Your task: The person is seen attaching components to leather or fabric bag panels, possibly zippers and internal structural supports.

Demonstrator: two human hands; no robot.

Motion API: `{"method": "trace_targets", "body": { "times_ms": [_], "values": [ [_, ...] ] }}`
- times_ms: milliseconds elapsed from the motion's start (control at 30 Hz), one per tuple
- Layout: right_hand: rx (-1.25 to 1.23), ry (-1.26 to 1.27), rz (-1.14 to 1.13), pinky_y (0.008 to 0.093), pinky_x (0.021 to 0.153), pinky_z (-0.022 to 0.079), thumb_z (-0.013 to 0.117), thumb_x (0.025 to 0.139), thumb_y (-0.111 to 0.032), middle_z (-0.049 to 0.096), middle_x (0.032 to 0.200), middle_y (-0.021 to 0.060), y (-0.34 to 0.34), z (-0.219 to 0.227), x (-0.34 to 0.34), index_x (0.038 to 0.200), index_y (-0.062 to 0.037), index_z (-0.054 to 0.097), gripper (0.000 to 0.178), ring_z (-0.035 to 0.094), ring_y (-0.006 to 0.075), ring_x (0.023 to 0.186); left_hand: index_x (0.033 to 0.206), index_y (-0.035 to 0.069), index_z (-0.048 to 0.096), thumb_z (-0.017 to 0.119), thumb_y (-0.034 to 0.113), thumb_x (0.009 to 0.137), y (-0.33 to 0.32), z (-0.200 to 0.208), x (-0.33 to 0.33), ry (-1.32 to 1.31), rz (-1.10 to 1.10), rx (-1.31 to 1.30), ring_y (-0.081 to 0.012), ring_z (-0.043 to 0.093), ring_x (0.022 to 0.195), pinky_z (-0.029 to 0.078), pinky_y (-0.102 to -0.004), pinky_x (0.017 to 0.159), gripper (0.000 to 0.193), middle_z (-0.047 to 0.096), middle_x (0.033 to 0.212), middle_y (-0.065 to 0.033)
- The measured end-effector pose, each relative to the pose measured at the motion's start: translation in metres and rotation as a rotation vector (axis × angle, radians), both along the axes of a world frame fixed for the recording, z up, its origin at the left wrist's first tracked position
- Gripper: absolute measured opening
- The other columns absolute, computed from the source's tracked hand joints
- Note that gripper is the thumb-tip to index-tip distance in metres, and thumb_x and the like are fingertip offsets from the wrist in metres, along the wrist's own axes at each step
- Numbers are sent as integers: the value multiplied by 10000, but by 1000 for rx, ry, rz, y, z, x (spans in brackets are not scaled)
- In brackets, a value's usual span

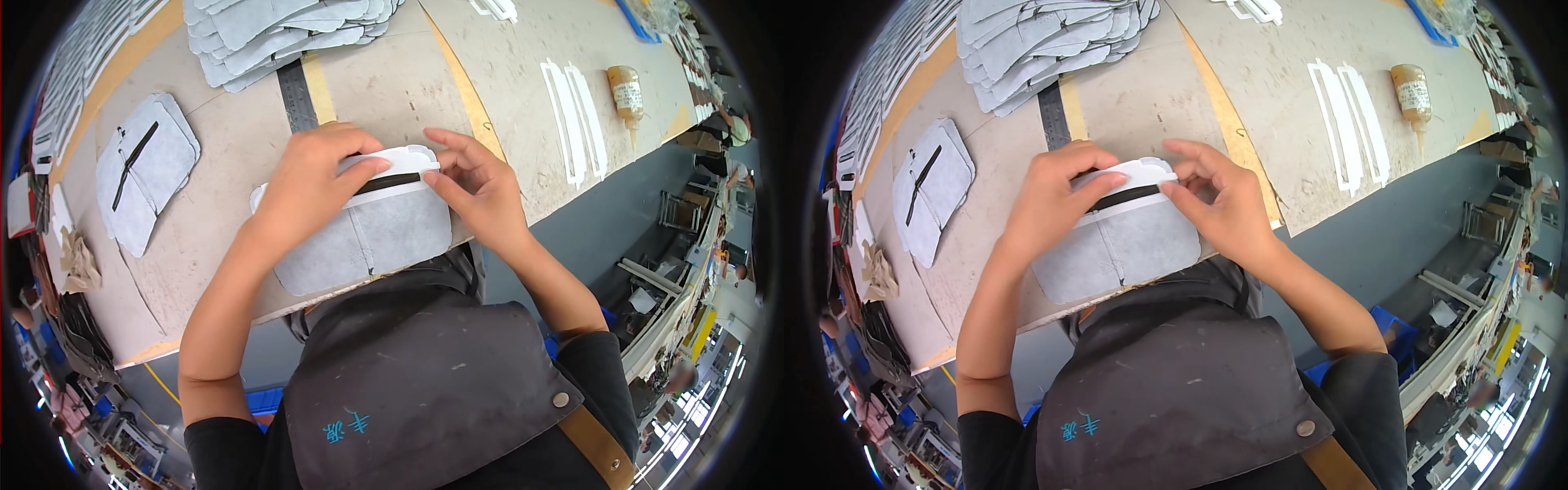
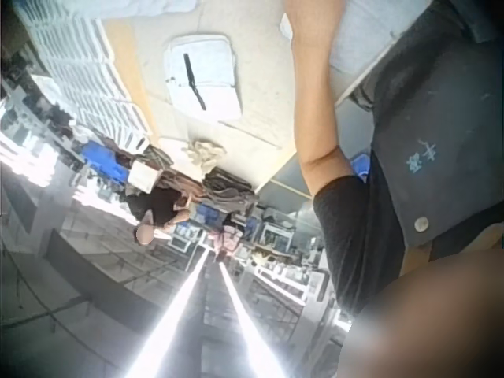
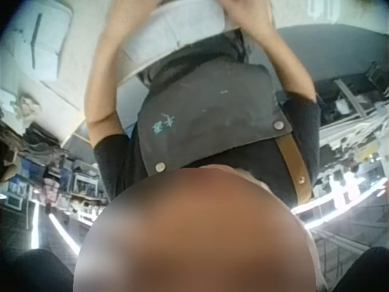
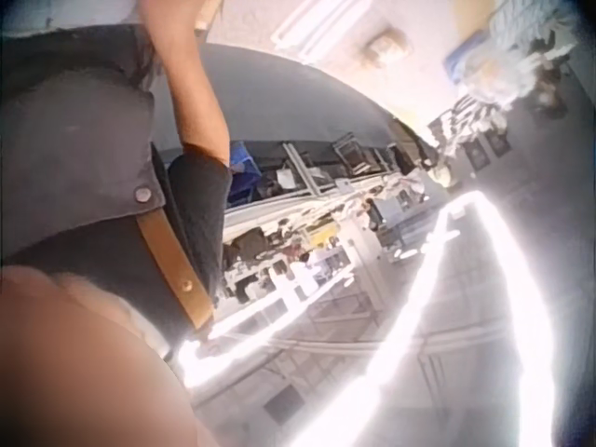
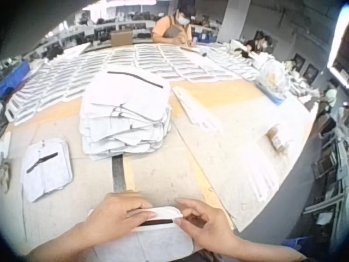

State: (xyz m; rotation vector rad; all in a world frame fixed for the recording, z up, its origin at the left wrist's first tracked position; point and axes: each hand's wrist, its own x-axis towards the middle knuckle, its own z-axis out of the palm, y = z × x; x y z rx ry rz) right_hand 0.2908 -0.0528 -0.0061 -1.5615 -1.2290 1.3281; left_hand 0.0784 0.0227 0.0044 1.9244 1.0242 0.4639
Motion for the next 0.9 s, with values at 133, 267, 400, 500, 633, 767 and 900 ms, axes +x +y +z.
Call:
{"method": "trace_targets", "body": {
  "times_ms": [133,267,400,500,633,767,900],
  "values": [
    [-70,286,-78,212,751,508,684,907,-25,723,906,37,-2,11,-7,1280,35,589,390,625,54,802,939,-19,698,710,94,889,3,11,-9,-84,39,-296,-63,560,774,452,-232,717,124,677,848,-1],
    [-48,352,-54,195,759,510,679,911,-14,725,951,54,-6,21,-11,1291,41,584,396,631,49,837,945,-10,705,712,96,892,3,15,-10,-102,46,-313,-54,564,782,455,-224,718,119,685,851,5],
    [-55,316,-69,195,743,515,676,910,-5,726,957,62,-8,26,-14,1288,41,586,391,636,52,836,949,-13,708,712,89,889,2,17,-10,-154,37,-338,-56,572,791,458,-221,721,119,685,847,0],
    [-51,326,-73,195,751,516,671,913,-2,727,963,73,-9,29,-16,1283,42,587,383,641,55,838,945,-14,710,713,89,887,2,18,-11,-157,42,-348,-56,577,785,459,-219,714,119,686,844,-2],
    [-57,337,-57,243,855,509,670,906,13,727,970,67,-10,32,-16,1290,43,586,394,662,91,906,940,-12,713,717,91,883,3,18,-12,-171,25,-343,-55,579,778,460,-215,704,118,689,841,-4],
    [-70,341,-77,235,847,511,664,909,15,725,981,72,-10,31,-17,1291,44,585,391,663,90,907,938,-12,714,719,91,880,3,18,-12,-161,28,-334,-54,581,780,460,-213,705,118,690,841,-5],
    [-90,316,-103,229,841,511,659,912,16,722,982,68,-10,30,-17,1292,43,586,388,661,85,905,937,-11,715,720,96,877,4,20,-12,-151,25,-340,-55,583,777,461,-214,705,123,691,839,-5]
  ]
}}
